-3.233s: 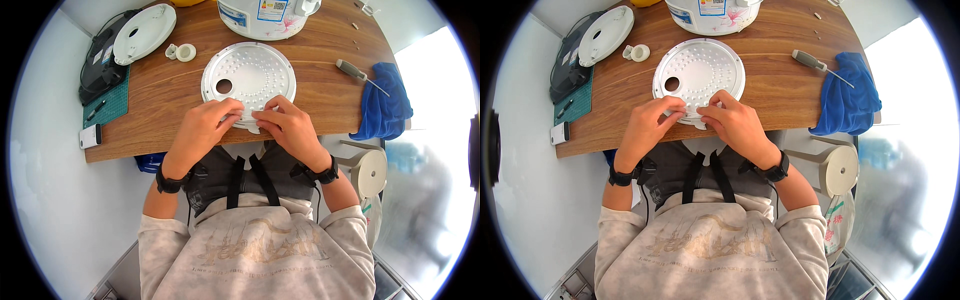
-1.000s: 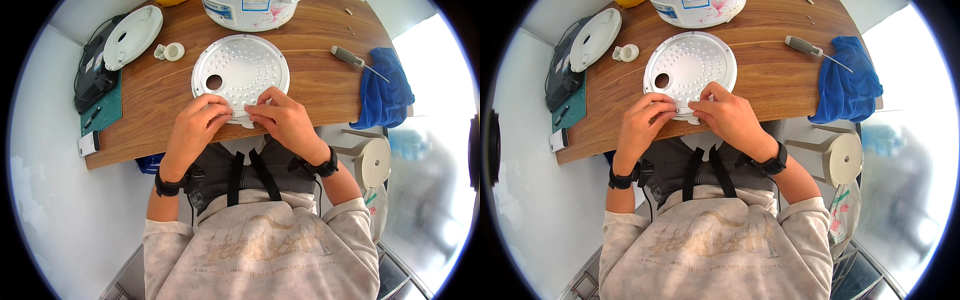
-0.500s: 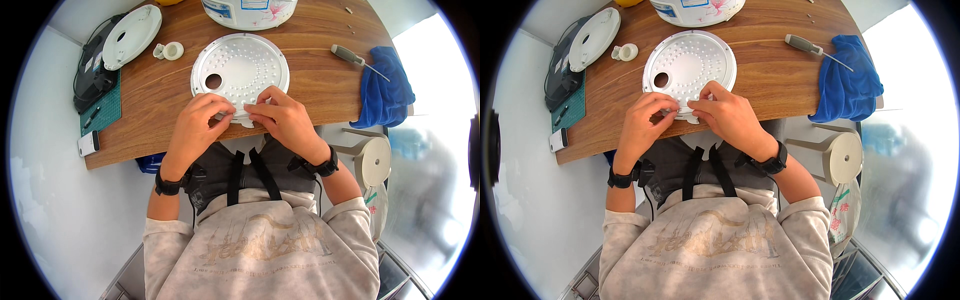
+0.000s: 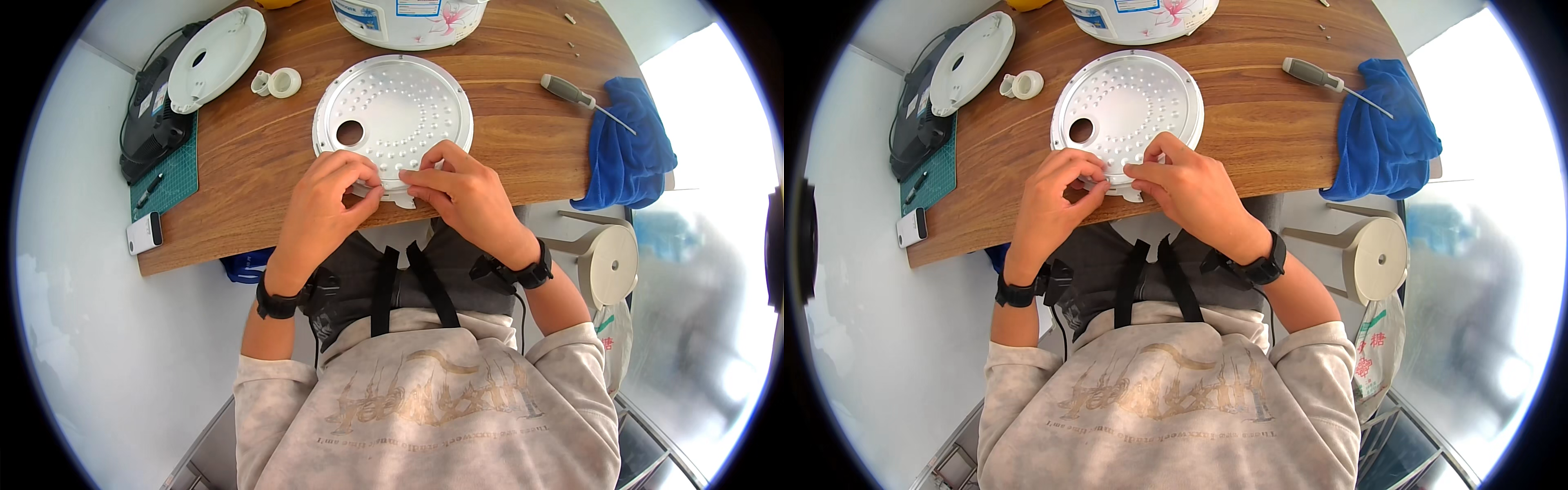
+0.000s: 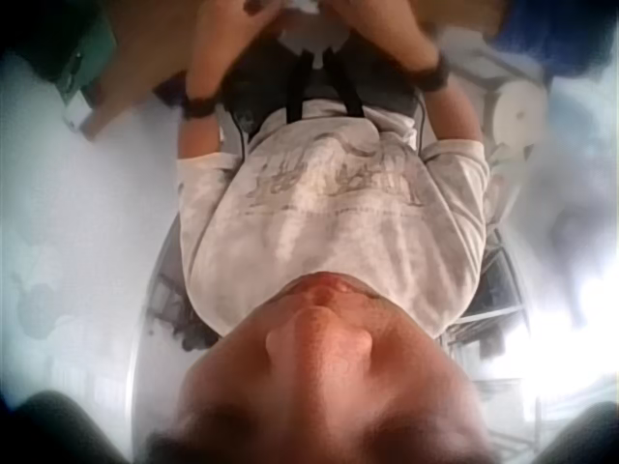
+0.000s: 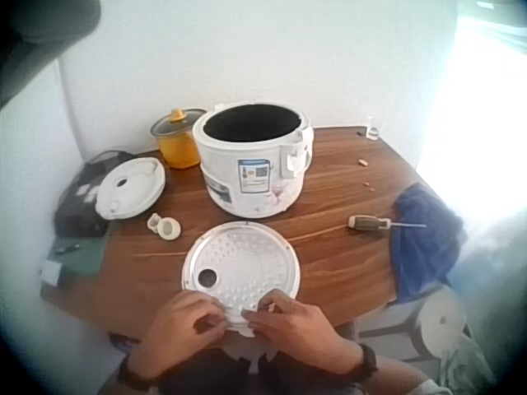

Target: The person assembles a rice cooker lid by fitting a white plastic ring into a perforated lid and securing it with a screwdriver. They then place a small cap into the center of the lid.

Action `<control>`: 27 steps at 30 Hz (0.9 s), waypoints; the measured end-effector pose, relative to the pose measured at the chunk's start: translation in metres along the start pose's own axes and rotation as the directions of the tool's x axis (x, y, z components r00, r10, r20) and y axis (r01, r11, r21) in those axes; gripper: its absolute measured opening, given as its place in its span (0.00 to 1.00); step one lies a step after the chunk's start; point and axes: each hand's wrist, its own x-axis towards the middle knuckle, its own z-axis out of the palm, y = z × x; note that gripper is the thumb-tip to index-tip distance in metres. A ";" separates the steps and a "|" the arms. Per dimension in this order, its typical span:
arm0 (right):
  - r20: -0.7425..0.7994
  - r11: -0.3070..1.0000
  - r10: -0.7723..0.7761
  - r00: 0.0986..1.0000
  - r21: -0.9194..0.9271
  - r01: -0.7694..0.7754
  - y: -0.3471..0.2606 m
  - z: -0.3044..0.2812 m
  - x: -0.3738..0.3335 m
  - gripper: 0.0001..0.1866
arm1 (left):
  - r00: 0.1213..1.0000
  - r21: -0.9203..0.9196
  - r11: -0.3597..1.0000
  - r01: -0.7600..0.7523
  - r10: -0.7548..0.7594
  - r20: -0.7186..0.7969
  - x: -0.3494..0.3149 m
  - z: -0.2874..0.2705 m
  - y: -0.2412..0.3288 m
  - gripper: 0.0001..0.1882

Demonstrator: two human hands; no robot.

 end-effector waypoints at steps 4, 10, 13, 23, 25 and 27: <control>-0.001 1.000 -0.005 1.000 0.006 0.005 0.001 0.001 0.000 0.09 | 1.000 0.005 1.000 -0.023 0.023 0.010 -0.001 -0.002 0.000 0.07; -0.005 1.000 -0.007 1.000 0.003 0.007 0.001 0.000 0.000 0.10 | 0.999 0.119 0.993 -0.008 0.002 0.050 0.002 -0.005 0.008 0.10; -0.006 1.000 -0.008 1.000 0.013 0.008 0.001 0.000 0.000 0.09 | 0.998 0.027 0.998 0.061 -0.062 0.028 0.004 -0.002 0.004 0.10; -0.007 1.000 0.002 1.000 0.007 -0.002 -0.001 0.000 0.000 0.09 | 0.998 0.017 1.000 0.018 -0.019 0.060 0.004 -0.005 0.004 0.05; -0.003 1.000 0.001 1.000 0.003 -0.001 -0.002 -0.001 0.001 0.10 | 0.998 0.041 0.999 0.007 -0.010 0.065 0.004 -0.006 0.003 0.04; -0.005 1.000 -0.001 1.000 -0.002 0.001 -0.002 -0.001 0.001 0.10 | 0.997 0.010 1.000 -0.007 0.006 0.078 0.004 -0.008 0.001 0.06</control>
